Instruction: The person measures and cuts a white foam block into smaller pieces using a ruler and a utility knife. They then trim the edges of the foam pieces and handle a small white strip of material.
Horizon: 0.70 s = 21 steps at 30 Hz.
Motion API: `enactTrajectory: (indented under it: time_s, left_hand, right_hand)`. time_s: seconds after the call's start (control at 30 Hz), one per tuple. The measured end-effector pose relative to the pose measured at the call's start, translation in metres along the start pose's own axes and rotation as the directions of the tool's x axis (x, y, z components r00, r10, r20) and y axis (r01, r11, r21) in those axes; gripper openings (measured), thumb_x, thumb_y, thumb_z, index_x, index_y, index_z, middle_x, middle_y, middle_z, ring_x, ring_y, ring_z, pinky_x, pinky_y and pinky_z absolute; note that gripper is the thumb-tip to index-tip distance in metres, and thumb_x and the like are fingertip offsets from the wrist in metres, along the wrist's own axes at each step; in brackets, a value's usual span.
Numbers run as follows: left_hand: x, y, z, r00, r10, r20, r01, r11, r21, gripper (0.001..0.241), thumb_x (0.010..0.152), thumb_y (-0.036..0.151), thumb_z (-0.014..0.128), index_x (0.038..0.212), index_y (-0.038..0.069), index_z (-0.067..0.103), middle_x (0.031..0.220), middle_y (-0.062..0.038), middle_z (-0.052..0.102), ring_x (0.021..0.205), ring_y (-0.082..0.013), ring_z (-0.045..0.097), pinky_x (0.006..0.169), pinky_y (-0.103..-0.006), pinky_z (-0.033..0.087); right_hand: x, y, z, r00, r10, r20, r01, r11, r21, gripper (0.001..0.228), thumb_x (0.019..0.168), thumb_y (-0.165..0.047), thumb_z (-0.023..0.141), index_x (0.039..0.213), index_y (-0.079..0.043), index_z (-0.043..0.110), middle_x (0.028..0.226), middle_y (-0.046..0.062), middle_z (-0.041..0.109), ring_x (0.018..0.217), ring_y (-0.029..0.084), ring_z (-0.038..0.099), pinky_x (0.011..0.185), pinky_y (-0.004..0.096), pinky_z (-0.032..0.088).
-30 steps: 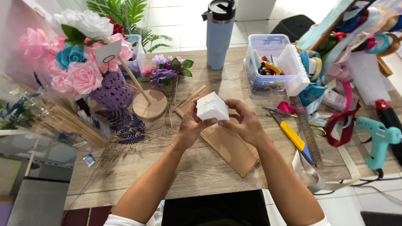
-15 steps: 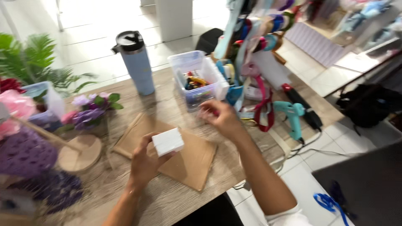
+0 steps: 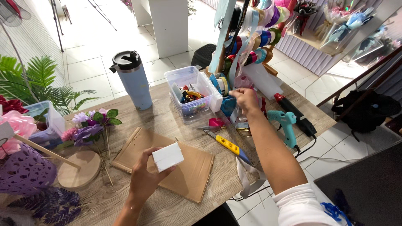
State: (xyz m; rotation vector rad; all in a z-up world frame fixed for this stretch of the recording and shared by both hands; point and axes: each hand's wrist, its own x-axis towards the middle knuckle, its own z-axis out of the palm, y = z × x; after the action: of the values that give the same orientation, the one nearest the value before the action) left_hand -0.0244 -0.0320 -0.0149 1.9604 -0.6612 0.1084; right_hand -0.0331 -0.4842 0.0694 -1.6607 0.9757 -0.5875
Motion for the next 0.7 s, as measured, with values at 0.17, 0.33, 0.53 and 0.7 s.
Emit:
enactTrajectory:
  time_s: [0.17,0.33,0.53,0.7]
  left_hand:
    - [0.0,0.002,-0.005,1.0,0.026,0.005,-0.026,1.0,0.001,0.076,0.067,0.032,0.105,0.133,0.024,0.068,0.126,0.002,0.084,0.113,-0.0189,0.078,0.091,-0.0326,0.057]
    - [-0.002,0.003,-0.003,0.999,0.039,0.003,-0.039,0.999,-0.005,0.077,0.066,0.031,0.106,0.133,0.023,0.068,0.13,0.003,0.082,0.116,-0.0185,0.076,0.092,-0.0325,0.058]
    - [0.004,0.007,-0.009,1.0,-0.017,-0.026,0.018,1.0,0.021,0.074,0.067,0.034,0.105,0.131,0.026,0.069,0.125,0.004,0.085,0.113,-0.0182,0.078,0.091,-0.0337,0.057]
    - [0.015,-0.014,-0.013,0.954,0.229,-0.195,-0.237,0.971,-0.022,0.086,0.065,0.02,0.109,0.139,0.01,0.067,0.126,-0.013,0.079,0.125,-0.0359,0.075,0.115,-0.0516,0.053]
  right_hand:
    - [-0.029,-0.003,-0.008,0.997,0.047,-0.066,-0.046,0.999,0.019,0.013,0.094,-0.026,0.084,0.098,-0.014,0.082,0.105,0.003,0.081,0.103,0.02,0.072,0.082,0.038,0.059]
    - [-0.041,0.032,-0.008,0.998,0.023,-0.067,-0.022,1.0,0.004,0.015,0.1,-0.016,0.083,0.087,-0.009,0.078,0.088,0.006,0.077,0.076,0.017,0.066,0.065,0.036,0.052]
    - [0.007,0.079,-0.019,0.531,-0.822,-0.205,0.576,0.528,-0.624,0.009,0.084,-0.012,0.073,0.081,-0.005,0.069,0.091,0.02,0.069,0.089,0.045,0.066,0.087,0.054,0.05]
    - [-0.127,-0.012,0.0,0.828,-0.512,0.228,0.514,0.856,0.056,0.01,0.103,-0.018,0.082,0.107,-0.009,0.081,0.086,0.005,0.074,0.076,0.01,0.065,0.077,0.024,0.053]
